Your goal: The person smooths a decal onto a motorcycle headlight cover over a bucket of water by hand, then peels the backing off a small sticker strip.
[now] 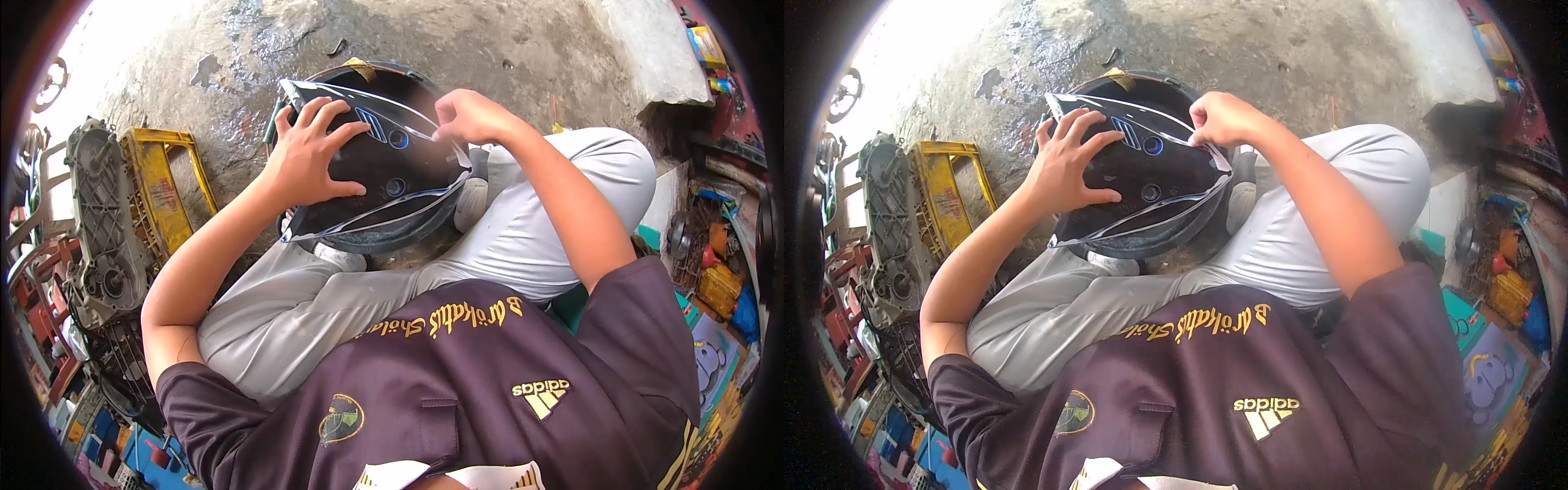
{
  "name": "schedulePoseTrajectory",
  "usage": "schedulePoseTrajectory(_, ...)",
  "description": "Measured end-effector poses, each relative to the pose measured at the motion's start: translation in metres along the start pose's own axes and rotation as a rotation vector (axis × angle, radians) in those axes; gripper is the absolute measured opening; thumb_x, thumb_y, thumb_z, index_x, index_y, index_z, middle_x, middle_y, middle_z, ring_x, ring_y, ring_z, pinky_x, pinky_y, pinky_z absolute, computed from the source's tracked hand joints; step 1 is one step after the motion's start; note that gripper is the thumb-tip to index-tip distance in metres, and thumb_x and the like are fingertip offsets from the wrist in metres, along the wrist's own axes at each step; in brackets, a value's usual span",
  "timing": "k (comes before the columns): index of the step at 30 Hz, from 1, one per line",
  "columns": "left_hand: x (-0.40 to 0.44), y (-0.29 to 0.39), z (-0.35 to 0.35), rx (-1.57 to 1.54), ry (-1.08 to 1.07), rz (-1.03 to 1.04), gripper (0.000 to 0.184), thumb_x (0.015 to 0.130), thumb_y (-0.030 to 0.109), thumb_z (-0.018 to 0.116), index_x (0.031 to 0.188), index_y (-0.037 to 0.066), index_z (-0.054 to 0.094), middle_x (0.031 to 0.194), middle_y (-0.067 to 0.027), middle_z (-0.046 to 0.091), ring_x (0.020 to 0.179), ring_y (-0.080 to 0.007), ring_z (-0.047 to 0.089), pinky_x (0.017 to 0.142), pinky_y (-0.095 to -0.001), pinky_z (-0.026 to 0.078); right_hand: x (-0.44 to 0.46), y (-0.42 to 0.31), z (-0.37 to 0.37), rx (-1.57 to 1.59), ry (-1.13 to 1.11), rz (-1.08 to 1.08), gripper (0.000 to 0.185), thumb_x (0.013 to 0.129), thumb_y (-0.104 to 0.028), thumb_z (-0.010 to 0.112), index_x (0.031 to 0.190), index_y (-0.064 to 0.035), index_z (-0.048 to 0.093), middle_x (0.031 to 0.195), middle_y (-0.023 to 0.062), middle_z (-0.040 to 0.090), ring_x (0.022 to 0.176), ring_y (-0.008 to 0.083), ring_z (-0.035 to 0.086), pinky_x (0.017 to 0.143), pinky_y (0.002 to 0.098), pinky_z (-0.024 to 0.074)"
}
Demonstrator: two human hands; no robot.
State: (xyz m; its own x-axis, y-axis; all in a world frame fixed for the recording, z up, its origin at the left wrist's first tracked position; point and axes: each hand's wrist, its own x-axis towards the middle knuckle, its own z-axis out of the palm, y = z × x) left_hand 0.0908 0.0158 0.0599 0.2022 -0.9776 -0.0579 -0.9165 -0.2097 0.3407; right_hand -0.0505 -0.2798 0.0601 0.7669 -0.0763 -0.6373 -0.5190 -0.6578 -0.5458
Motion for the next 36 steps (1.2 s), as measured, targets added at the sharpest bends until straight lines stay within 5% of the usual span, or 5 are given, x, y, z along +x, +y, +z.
schedulePoseTrajectory(19,0.001,0.003,-0.003,0.017,-0.021,-0.018,0.091,0.067,0.056,0.092,0.146,0.029,0.059,0.153,-0.0104,0.046,0.152,-0.0362,0.036,0.116,-0.0728,0.024,0.011,0.015,0.017,0.057,0.144,-0.041,0.039,0.077,-0.035,0.094,0.087,-0.0057,0.07,0.087,0.0142,0.075,0.086,0.0275,0.072,0.075,0.0418,0.0549)
schedulePoseTrajectory(36,0.003,0.001,-0.001,0.008,-0.018,-0.008,0.092,0.066,0.056,0.092,0.146,0.028,0.059,0.153,-0.0107,0.046,0.151,-0.036,0.037,0.117,-0.0725,0.023,-0.001,0.004,0.022,0.004,0.138,0.184,0.046,0.086,-0.044,0.086,0.082,-0.0021,0.069,0.079,0.013,0.073,0.076,0.0237,0.068,0.071,0.0402,0.0532)
